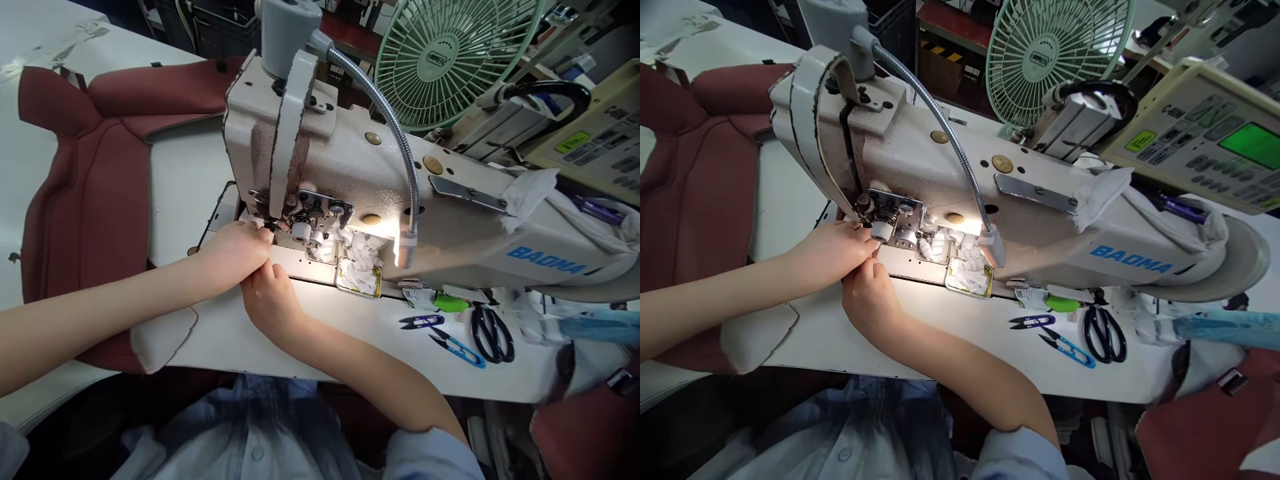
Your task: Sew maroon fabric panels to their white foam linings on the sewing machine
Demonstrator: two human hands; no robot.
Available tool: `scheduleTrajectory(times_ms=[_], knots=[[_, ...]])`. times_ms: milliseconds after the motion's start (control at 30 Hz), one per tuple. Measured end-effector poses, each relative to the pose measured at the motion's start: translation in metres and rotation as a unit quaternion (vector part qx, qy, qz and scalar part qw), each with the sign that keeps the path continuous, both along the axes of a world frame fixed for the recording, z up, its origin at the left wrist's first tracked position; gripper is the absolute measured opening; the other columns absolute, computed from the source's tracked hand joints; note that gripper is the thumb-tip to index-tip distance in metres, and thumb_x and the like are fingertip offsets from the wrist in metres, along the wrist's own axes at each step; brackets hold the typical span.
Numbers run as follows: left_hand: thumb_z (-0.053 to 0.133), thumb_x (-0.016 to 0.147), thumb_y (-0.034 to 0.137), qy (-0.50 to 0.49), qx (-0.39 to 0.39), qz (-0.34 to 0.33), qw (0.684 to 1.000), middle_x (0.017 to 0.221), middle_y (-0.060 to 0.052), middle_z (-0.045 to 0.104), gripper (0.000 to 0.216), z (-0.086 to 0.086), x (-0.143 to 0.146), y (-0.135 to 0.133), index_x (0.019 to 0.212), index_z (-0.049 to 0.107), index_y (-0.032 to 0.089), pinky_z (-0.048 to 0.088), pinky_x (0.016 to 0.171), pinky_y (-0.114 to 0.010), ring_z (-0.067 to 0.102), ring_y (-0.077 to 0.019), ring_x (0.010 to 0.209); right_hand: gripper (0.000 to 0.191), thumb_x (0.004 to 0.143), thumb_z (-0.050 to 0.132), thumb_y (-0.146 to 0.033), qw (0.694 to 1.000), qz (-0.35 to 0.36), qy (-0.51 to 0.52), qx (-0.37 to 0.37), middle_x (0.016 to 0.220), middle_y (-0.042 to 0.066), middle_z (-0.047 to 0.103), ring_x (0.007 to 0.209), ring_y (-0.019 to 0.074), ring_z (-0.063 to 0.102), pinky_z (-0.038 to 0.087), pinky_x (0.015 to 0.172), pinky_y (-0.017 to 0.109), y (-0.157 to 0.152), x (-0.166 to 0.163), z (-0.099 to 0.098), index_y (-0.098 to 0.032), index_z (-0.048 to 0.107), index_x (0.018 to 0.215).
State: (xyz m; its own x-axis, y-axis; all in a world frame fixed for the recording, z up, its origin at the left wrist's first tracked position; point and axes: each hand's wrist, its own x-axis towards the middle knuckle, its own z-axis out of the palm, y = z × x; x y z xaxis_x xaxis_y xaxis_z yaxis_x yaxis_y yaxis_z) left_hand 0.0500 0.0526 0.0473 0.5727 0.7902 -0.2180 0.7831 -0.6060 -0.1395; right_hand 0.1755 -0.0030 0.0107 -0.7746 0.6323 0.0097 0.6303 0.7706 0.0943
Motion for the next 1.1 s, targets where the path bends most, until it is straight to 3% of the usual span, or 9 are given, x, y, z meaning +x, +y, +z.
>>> scheduleTrajectory(times_ms=[267, 467, 667, 833, 933, 1100], knots=[[0.050, 0.083, 0.000, -0.005, 0.034, -0.032, 0.999, 0.090, -0.010, 0.064, 0.023, 0.007, -0.003, -0.008, 0.089, 0.069, 0.012, 0.046, 0.076, -0.035, 0.060, -0.0265, 0.091, 0.036, 0.090, 0.037, 0.001, 0.998, -0.003, 0.047, 0.030, 0.094, 0.023, 0.070, 0.086, 0.0282, 0.058, 0.041, 0.058, 0.034, 0.003, 0.000, -0.013, 0.000, 0.069, 0.106], [0.044, 0.088, 0.002, -0.023, 0.035, -0.022, 0.999, 0.092, -0.009, 0.061, 0.025, 0.002, -0.007, -0.005, 0.088, 0.067, 0.013, 0.044, 0.081, -0.034, 0.056, -0.0246, 0.093, 0.036, 0.094, 0.035, -0.001, 0.999, 0.002, 0.042, 0.011, 0.095, 0.019, 0.068, 0.092, 0.0268, 0.058, 0.048, 0.068, 0.037, 0.007, 0.006, -0.014, 0.000, 0.065, 0.115], [0.041, 0.088, 0.002, -0.071, 0.027, -0.001, 0.997, 0.088, -0.010, 0.057, 0.026, -0.007, -0.010, -0.006, 0.086, 0.065, 0.013, 0.043, 0.089, -0.039, 0.054, -0.0272, 0.096, 0.031, 0.096, 0.037, -0.002, 0.999, 0.006, 0.022, -0.041, 0.085, 0.014, 0.066, 0.087, 0.0244, 0.058, 0.049, 0.072, 0.036, 0.015, 0.010, -0.013, -0.005, 0.067, 0.106], [0.041, 0.092, 0.005, -0.086, 0.024, -0.032, 0.996, 0.088, -0.009, 0.055, 0.026, -0.008, -0.017, -0.003, 0.092, 0.066, 0.012, 0.044, 0.090, -0.039, 0.051, -0.0247, 0.093, 0.030, 0.100, 0.036, -0.008, 0.996, -0.030, 0.079, -0.027, 0.105, 0.017, 0.065, 0.101, 0.0245, 0.057, 0.052, 0.083, 0.036, 0.018, 0.015, -0.015, -0.008, 0.064, 0.110], [0.042, 0.093, 0.006, -0.103, -0.001, -0.052, 0.993, 0.090, -0.008, 0.055, 0.027, -0.011, -0.025, 0.001, 0.094, 0.068, 0.012, 0.045, 0.088, -0.037, 0.048, -0.0228, 0.090, 0.030, 0.101, 0.035, -0.008, 0.993, -0.051, 0.100, -0.044, 0.105, 0.014, 0.065, 0.099, 0.0214, 0.059, 0.052, 0.082, 0.034, 0.019, 0.021, -0.017, -0.012, 0.065, 0.104], [0.037, 0.096, 0.006, -0.155, 0.053, -0.075, 0.984, 0.092, -0.009, 0.057, 0.032, -0.028, -0.034, 0.002, 0.097, 0.068, 0.012, 0.044, 0.088, -0.037, 0.049, -0.0229, 0.092, 0.026, 0.102, 0.041, -0.011, 0.989, -0.053, 0.126, -0.052, 0.115, 0.014, 0.066, 0.113, 0.0223, 0.057, 0.049, 0.089, 0.035, 0.021, 0.026, -0.016, -0.012, 0.066, 0.108]])
